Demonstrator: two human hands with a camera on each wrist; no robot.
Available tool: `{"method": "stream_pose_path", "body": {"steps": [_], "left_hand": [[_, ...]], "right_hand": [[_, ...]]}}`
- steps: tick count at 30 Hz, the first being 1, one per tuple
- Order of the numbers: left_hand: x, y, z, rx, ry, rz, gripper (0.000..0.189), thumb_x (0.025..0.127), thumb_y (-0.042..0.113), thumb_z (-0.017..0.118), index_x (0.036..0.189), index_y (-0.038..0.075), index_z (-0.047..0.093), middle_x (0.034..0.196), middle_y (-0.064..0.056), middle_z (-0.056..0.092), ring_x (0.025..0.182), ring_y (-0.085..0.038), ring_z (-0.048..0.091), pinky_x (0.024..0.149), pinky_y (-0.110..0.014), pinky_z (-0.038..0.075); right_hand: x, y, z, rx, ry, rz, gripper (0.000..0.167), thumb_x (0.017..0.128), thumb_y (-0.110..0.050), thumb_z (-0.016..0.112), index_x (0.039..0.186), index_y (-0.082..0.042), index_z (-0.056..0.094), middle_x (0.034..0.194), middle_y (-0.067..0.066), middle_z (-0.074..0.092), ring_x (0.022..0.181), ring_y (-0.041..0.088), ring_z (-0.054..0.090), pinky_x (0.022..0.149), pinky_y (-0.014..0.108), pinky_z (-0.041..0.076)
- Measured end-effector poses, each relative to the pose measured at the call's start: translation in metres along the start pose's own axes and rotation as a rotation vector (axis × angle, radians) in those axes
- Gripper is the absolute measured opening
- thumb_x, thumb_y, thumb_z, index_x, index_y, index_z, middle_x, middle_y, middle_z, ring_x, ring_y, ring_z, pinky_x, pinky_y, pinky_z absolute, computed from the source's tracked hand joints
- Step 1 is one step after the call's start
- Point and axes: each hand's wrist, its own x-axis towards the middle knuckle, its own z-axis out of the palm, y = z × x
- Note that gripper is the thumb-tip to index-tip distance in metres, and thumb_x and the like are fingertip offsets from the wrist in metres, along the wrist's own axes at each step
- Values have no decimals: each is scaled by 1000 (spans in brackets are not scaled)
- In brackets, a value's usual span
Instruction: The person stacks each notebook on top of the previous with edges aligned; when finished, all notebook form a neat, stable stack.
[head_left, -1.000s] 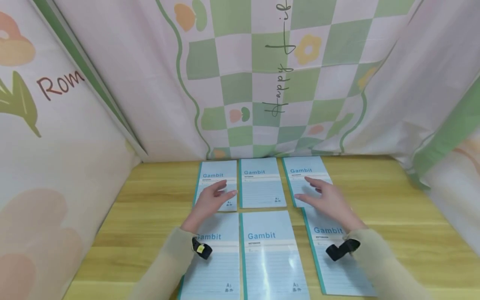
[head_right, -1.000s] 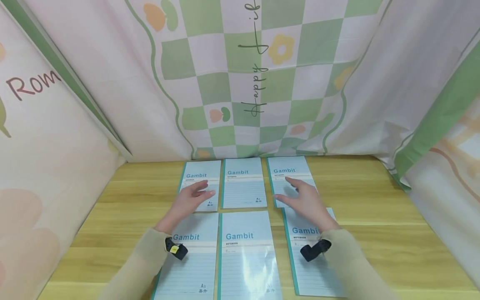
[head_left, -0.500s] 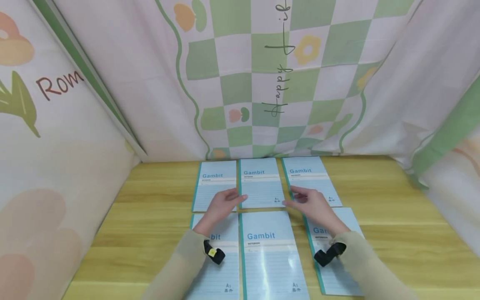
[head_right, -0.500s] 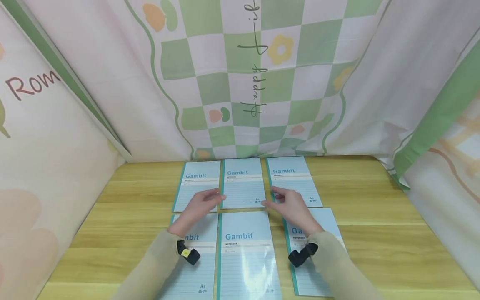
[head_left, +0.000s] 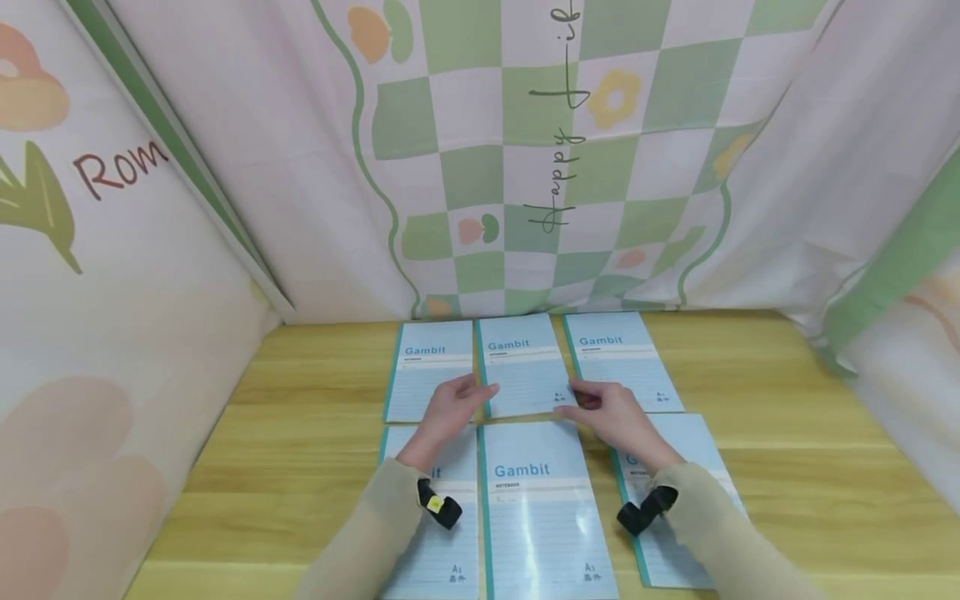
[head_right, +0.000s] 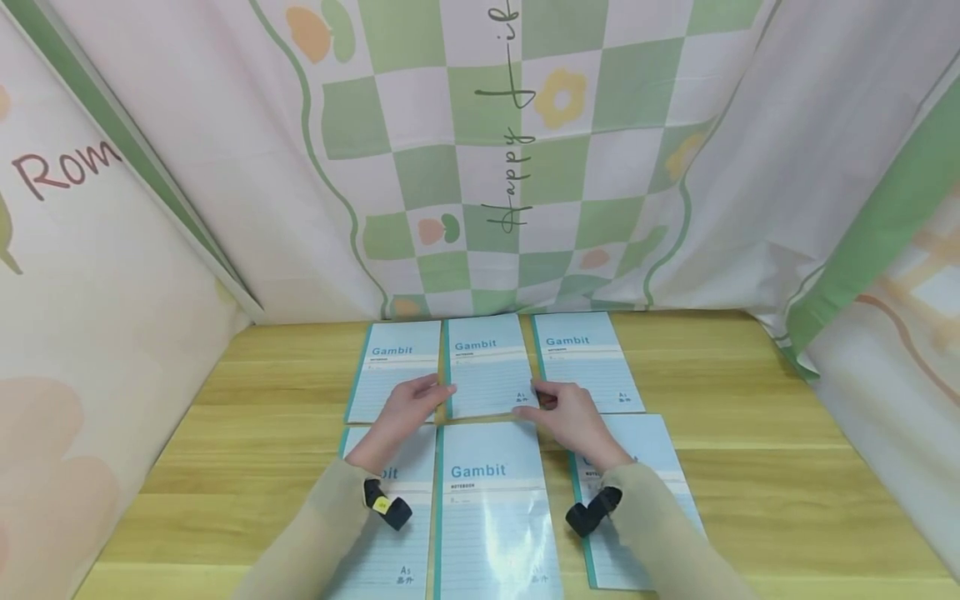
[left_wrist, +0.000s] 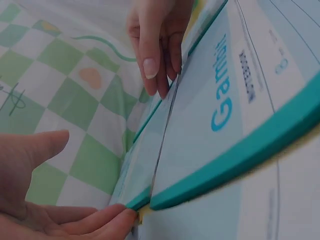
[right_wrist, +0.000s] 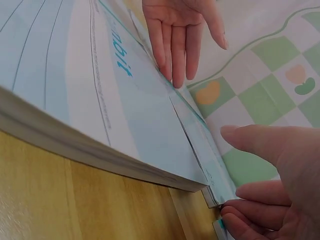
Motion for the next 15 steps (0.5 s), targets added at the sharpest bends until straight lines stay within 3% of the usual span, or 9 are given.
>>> {"method": "stream_pose_path", "body": {"steps": [6,11,15], "left_hand": [[-1,6,5,-24,22,-41,81,95,49,68,156,5,38,154,-17,44,141,-33,42,114,-49,36],[0,9,8,-72,7,-2,67,98,43,66,150,5,47,139,-14,60,129,-30,54,111,-49,40],[3,9,10,-102,23,0,66,99,39,67,151,4,46,137,-15,60,128,-31,54,110,-48,41]], "right_hand": [[1,-1,2,-2,7,3,74,90,-45,77,144,0,55,138,18,60,115,29,64,93,45,55],[-1,-2,2,2,18,16,74,90,-46,77,144,0,55,138,18,61,115,29,64,92,45,55],[-2,-2,2,17,18,29,74,90,-46,77,144,-1,55,139,19,59,117,30,63,94,46,54]]}}
